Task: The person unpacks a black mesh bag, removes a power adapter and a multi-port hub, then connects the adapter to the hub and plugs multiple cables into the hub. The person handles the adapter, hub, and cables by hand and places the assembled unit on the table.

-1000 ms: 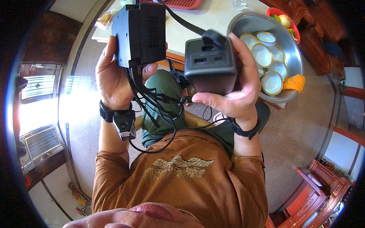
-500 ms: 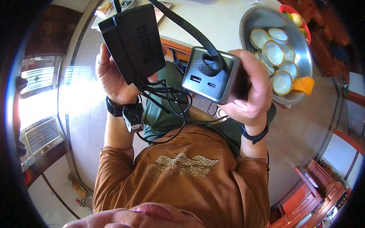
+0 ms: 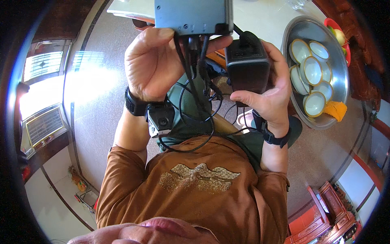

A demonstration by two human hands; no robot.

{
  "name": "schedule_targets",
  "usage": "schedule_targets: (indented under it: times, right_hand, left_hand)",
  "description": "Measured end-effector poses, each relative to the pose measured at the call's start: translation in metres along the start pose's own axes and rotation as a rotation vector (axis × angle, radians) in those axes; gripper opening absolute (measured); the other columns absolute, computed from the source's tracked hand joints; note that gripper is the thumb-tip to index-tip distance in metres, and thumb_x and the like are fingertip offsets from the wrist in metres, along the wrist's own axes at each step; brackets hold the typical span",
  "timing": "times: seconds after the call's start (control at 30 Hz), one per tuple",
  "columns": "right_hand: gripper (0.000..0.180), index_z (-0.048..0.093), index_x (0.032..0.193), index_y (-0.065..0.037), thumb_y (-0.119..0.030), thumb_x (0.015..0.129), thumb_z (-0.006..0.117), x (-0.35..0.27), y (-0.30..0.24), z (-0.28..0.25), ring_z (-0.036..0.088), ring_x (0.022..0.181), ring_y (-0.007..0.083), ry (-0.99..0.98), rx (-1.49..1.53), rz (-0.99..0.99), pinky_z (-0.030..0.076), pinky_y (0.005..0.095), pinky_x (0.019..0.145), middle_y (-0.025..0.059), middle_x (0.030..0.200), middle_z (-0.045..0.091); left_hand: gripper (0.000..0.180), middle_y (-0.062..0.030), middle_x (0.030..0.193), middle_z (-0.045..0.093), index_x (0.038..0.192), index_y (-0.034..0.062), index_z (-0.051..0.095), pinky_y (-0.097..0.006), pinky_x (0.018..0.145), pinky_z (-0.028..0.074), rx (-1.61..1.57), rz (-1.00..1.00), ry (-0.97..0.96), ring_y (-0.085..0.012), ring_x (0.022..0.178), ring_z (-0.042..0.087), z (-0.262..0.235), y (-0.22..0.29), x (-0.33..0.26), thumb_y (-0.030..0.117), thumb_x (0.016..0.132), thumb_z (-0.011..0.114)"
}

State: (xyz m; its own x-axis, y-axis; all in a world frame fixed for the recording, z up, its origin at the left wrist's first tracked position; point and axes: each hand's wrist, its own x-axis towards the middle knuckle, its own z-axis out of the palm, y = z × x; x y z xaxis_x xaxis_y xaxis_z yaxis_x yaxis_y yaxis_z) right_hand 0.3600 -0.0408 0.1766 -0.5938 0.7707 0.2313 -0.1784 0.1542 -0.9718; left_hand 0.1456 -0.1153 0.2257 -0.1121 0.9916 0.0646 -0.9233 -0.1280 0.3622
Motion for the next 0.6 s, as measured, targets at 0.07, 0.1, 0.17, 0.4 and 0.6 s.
schedule_targets:
  times: [0.07,0.1,0.17,0.4,0.6]
  right_hand:
    - [0.107,0.039,0.142,0.001,-0.018,0.055,0.097,0.001,0.000,-0.003,0.060,0.115,0.0201,0.000,0.060,0.084,0.050,0.0328,0.098,0.0120,0.127,0.059]
    - [0.107,0.039,0.142,0.002,-0.020,0.055,0.097,0.001,-0.001,-0.005,0.060,0.115,0.0198,-0.001,0.104,0.129,0.050,0.0325,0.097,0.0119,0.127,0.059]
    - [0.108,0.040,0.141,0.002,-0.028,0.055,0.097,0.001,-0.005,-0.012,0.062,0.110,0.0197,0.006,0.145,0.187,0.051,0.0318,0.094,0.0125,0.126,0.059]
    - [0.109,0.035,0.140,0.007,-0.045,0.062,0.090,0.005,0.009,-0.017,0.058,0.081,0.0199,-0.161,0.789,0.376,0.052,0.0284,0.062,0.0250,0.136,0.045]
    - [0.116,0.034,0.142,0.004,-0.051,0.058,0.092,0.023,0.019,-0.015,0.054,0.099,0.0230,-0.179,0.769,0.313,0.050,0.0265,0.070,0.0296,0.141,0.036]
  left_hand:
    - [0.047,-0.0236,0.138,0.052,0.138,0.0016,0.045,-0.069,0.112,0.030,0.088,0.001,-0.009,-0.0448,0.131,0.047,-0.002,-0.002,0.007,0.005,0.092,0.053]
    - [0.035,-0.0215,0.122,0.063,0.127,0.0000,0.058,-0.063,0.112,0.034,0.133,-0.031,0.059,-0.0421,0.122,0.056,-0.003,-0.002,0.011,0.012,0.094,0.059]
    - [0.047,-0.0241,0.132,0.055,0.138,-0.0008,0.044,-0.059,0.107,0.043,0.186,-0.074,0.010,-0.0406,0.121,0.057,-0.004,0.002,0.018,0.022,0.099,0.054]
    - [0.046,-0.0203,0.122,0.061,0.138,-0.0005,0.043,-0.048,0.097,0.055,-0.129,-0.083,0.151,-0.0367,0.111,0.062,-0.013,-0.008,0.019,0.019,0.098,0.059]
    - [0.040,-0.0228,0.123,0.057,0.132,-0.0020,0.046,-0.049,0.092,0.057,-0.302,-0.158,0.262,-0.0377,0.108,0.062,-0.027,-0.018,0.020,0.011,0.097,0.060]
